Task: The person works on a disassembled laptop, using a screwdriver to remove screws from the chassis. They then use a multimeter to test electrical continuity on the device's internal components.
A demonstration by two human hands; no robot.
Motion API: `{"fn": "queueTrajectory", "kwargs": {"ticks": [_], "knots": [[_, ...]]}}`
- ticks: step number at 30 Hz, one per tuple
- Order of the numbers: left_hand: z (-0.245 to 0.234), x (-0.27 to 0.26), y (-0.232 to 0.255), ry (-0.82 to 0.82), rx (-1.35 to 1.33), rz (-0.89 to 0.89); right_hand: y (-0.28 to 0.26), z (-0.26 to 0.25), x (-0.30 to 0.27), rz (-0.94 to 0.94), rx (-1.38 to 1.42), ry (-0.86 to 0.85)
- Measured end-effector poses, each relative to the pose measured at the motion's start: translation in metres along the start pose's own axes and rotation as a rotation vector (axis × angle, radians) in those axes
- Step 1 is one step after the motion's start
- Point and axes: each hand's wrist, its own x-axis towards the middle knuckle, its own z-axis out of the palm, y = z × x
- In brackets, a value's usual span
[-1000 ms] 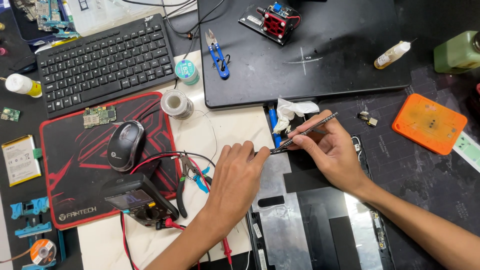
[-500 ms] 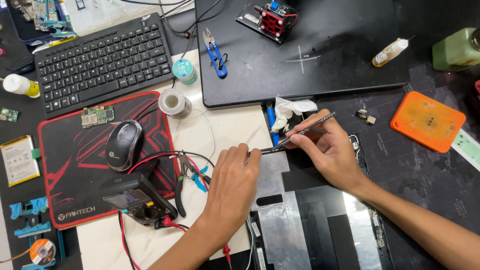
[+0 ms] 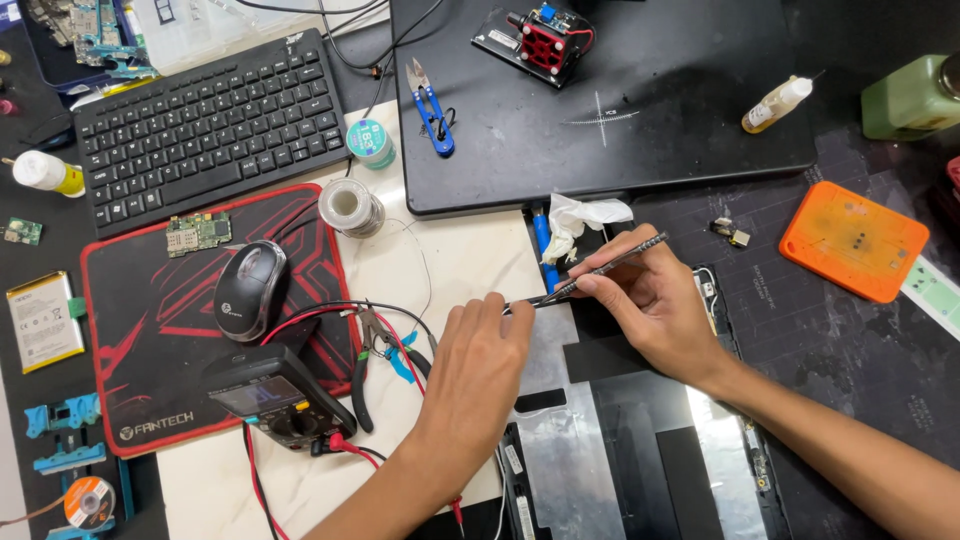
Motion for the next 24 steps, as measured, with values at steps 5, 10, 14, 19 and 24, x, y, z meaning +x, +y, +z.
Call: {"fn": "queueTrajectory", "kwargs": {"ticks": [5,10,14,19,24], "knots": [[0.010,-0.003,0.000,0.018,0.205,0.166,-0.002,0.000,-0.002,-0.020,-0.037,-0.026],[0.010,-0.007,0.001,0.011,0.190,0.123,0.007,-0.003,-0.006,-0.095,-0.006,-0.092],[0.007,-0.014,0.001,0.030,0.067,0.018,0.004,-0.002,-0.004,-0.066,-0.026,-0.142],[0.009,-0.029,0.007,0.064,0.047,-0.042,-0.003,0.001,-0.001,-0.013,-0.095,-0.093],[0.016,-0.040,0.007,0.065,0.020,-0.086,-0.003,0.002,-0.001,-0.039,-0.116,-0.088]]}}
